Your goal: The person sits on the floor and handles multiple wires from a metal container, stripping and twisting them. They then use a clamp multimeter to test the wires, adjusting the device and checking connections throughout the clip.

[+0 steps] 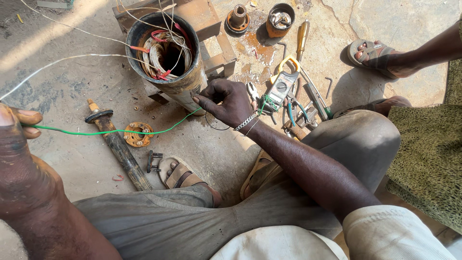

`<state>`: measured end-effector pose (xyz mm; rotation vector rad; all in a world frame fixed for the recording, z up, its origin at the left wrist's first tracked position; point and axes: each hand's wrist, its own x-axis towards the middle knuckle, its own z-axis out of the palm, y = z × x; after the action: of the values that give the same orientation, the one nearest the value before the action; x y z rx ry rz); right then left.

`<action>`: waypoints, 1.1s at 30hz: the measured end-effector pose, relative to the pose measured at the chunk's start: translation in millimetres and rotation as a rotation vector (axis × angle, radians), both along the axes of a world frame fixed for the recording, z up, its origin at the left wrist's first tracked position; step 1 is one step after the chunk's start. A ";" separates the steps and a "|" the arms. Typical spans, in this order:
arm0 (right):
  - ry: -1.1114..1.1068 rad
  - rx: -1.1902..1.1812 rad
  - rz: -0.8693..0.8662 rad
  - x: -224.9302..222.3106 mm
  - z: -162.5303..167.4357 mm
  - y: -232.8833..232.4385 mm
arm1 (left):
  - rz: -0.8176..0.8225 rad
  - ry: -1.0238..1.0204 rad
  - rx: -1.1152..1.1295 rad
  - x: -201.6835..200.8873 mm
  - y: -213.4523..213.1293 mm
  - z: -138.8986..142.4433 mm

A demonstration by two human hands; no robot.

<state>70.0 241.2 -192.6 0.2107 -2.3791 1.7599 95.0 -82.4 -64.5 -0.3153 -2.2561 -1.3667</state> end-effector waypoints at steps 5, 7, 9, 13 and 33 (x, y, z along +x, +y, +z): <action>0.018 0.004 0.004 0.3 1.8 1.4 | -0.004 -0.007 0.003 -0.8 0.4 -0.5; 0.044 0.008 0.011 -0.2 2.3 2.1 | 0.000 -0.006 0.002 -0.4 0.2 -0.7; -0.011 0.020 0.010 -0.4 2.5 1.2 | 0.000 -0.003 0.002 -0.3 -0.2 -0.6; 0.024 -0.015 0.016 -0.4 3.3 0.1 | -0.002 -0.006 0.004 -0.4 -0.6 -0.7; -0.001 0.008 -0.001 -0.3 6.1 1.1 | -0.001 -0.001 0.009 -0.7 -1.7 2.1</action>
<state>69.7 242.3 -186.6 0.2105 -2.3865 1.7512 94.3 -84.1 -62.4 -0.3133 -2.2508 -1.3772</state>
